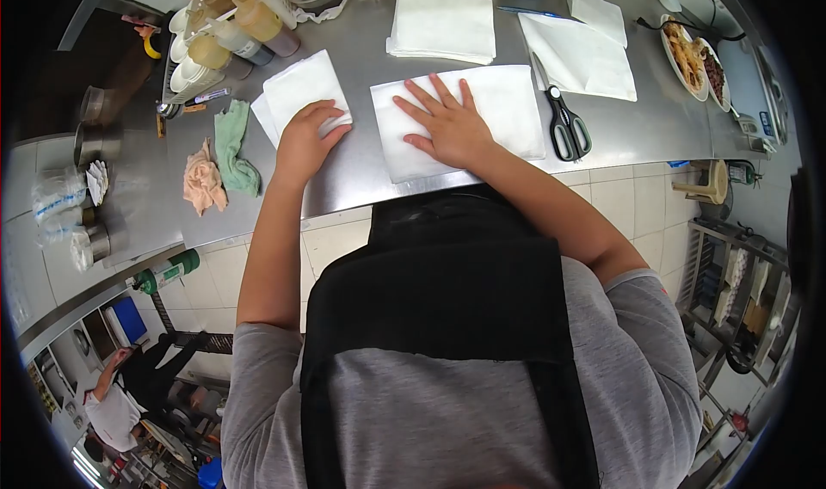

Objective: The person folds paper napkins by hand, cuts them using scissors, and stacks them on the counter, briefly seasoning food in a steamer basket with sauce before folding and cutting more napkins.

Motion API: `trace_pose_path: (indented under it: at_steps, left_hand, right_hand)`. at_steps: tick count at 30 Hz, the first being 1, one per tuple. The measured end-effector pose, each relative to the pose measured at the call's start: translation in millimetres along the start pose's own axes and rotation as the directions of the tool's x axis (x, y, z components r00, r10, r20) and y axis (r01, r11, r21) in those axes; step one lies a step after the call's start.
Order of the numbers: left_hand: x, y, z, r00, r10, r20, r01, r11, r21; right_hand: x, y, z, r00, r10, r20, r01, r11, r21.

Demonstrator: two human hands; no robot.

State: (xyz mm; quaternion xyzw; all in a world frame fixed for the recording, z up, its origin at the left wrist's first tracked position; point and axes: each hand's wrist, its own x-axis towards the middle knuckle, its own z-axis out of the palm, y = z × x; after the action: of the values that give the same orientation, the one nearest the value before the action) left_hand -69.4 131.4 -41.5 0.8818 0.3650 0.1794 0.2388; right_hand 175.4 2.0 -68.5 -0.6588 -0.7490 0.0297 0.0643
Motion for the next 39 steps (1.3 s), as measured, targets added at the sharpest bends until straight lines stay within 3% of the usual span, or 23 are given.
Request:
trace_pose_path:
  at_steps: [4,10,12,13,14,15,17,19,21,22,23,27,29,30,31,36,37,39]
  left_hand:
    - [-0.4,-11.5,-2.4,0.996,-0.073,0.047,0.077,0.994,-0.084]
    - [-3.8,12.6,-1.8,0.997,0.061,0.035,-0.064,0.996,0.064]
    - [-4.7,26.1,12.6,0.972,0.196,-0.13,-0.173,0.969,0.175]
    - [-4.0,33.5,24.0,0.968,0.195,-0.159,-0.177,0.977,0.119]
    - [-1.5,45.4,40.3,0.975,0.201,-0.093,-0.202,0.979,-0.004]
    - [3.1,59.5,56.2,0.975,0.219,-0.028,-0.22,0.966,-0.133]
    - [8.8,69.7,79.3,0.958,0.286,0.036,-0.277,0.948,-0.158]
    - [13.6,83.4,89.2,0.931,0.351,0.101,-0.329,0.926,-0.186]
    - [12.9,99.7,89.3,0.88,0.457,0.132,-0.464,0.885,0.029]
    - [10.3,97.0,98.1,0.846,0.442,0.299,-0.467,0.884,0.013]
    - [8.5,99.5,97.9,0.844,0.447,0.296,-0.47,0.882,0.01]
    - [-16.5,112.6,93.0,0.84,0.426,0.337,-0.482,0.87,0.103]
    - [-34.0,107.8,101.5,0.819,0.462,0.339,-0.512,0.856,0.071]
    - [-39.6,108.9,100.0,0.797,0.439,0.414,-0.548,0.814,0.191]
    - [-43.8,109.3,99.6,0.797,0.439,0.416,-0.547,0.815,0.188]
    - [-63.9,119.9,101.1,0.857,0.37,0.358,-0.453,0.873,0.179]
    - [-68.0,122.2,107.3,0.864,0.358,0.355,-0.439,0.88,0.183]
    - [-79.6,126.1,122.6,0.915,0.329,0.234,-0.39,0.87,0.301]
  right_hand:
    - [1.1,-0.9,-0.4,1.0,0.007,0.023,-0.006,1.0,-0.016]
    - [1.2,-1.9,-1.8,0.999,0.021,0.043,-0.02,0.999,-0.028]
    - [0.8,-1.3,-2.0,0.998,0.026,0.054,-0.025,0.999,-0.025]
    - [-0.3,-0.3,-0.1,0.998,0.011,-0.056,-0.009,0.999,0.04]
    - [-1.5,1.7,1.1,0.986,0.003,-0.166,0.014,0.995,0.101]
    - [-6.4,8.6,-4.0,0.986,0.012,-0.167,0.003,0.996,0.089]
    - [-22.8,32.8,-15.8,0.901,0.303,-0.311,-0.186,0.916,0.355]
    - [-53.6,73.8,-26.1,0.807,0.463,-0.365,-0.351,0.875,0.335]
    - [-95.2,108.0,-30.4,0.738,0.573,-0.355,-0.571,0.812,0.123]
    - [-114.4,116.7,-30.0,0.706,0.63,-0.324,-0.633,0.766,0.111]
    - [-129.6,120.7,-28.8,0.667,0.685,-0.294,-0.692,0.715,0.097]
    - [-158.6,119.8,-28.0,0.709,0.652,-0.27,-0.613,0.759,0.221]
    - [-162.4,114.1,-36.1,0.74,0.651,-0.168,-0.639,0.759,0.125]
    - [-164.6,113.3,-40.7,0.757,0.645,-0.102,-0.641,0.764,0.077]
    - [-166.1,113.4,-46.8,0.757,0.646,-0.098,-0.642,0.763,0.077]
    - [-177.7,116.5,-92.2,0.696,0.631,0.342,-0.707,0.685,0.176]
    - [-182.1,119.2,-99.6,0.703,0.621,0.348,-0.699,0.693,0.175]
    - [-196.7,127.1,-109.1,0.581,0.578,0.573,-0.814,0.431,0.389]
